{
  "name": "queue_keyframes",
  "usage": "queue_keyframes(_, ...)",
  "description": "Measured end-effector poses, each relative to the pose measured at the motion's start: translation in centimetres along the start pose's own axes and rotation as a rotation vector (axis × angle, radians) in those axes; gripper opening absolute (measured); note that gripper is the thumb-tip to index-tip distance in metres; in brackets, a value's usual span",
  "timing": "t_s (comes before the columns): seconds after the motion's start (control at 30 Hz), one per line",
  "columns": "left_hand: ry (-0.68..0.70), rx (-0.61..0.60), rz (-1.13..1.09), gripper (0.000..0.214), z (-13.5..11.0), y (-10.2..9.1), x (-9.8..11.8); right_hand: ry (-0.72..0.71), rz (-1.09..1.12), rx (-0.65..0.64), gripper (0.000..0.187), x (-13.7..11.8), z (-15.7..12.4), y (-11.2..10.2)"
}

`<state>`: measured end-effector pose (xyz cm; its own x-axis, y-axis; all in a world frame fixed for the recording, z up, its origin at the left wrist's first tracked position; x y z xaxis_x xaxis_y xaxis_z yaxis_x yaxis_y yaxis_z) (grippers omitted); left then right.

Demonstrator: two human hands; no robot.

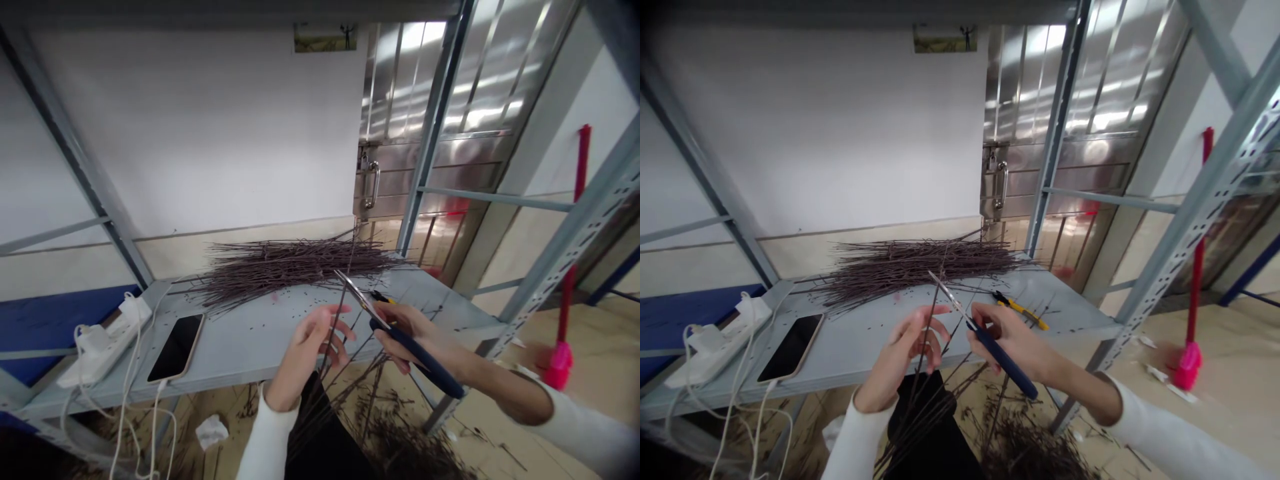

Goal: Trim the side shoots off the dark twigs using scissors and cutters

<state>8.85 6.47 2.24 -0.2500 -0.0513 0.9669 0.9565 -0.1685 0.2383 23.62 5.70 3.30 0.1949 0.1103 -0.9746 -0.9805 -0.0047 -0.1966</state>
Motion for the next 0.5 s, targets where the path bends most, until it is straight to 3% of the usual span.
queue_keyframes(0.1,-0.079,-0.17,-0.085,0.041,0.9,1.8,0.1,0.009,0.002,-0.001,0.03,-0.3,0.2,-0.2)
queue_keyframes(0.23,-0.11,-0.233,-0.13,0.032,1.6,1.7,0.0,-0.029,-0.024,-0.022,0.03,-0.1,1.0,-0.9)
queue_keyframes(0.4,-0.037,-0.164,-0.055,0.032,2.1,1.4,0.2,-0.057,-0.103,-0.092,0.024,0.2,1.9,-1.8)
queue_keyframes(0.5,0.061,-0.066,0.072,0.033,2.3,1.2,0.4,-0.142,-0.199,-0.074,0.023,-1.1,2.2,-2.6)
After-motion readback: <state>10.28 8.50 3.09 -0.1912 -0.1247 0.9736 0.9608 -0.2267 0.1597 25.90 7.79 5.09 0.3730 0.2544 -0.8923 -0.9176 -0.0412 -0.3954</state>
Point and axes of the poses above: each hand's wrist, its own z-axis towards the middle knuckle, its own y-axis out of the palm, x = y × z, the point moved 7 cm from there along z, towards the middle knuckle, and after that the axes turned 15 degrees about x, right-handed, at the moved point
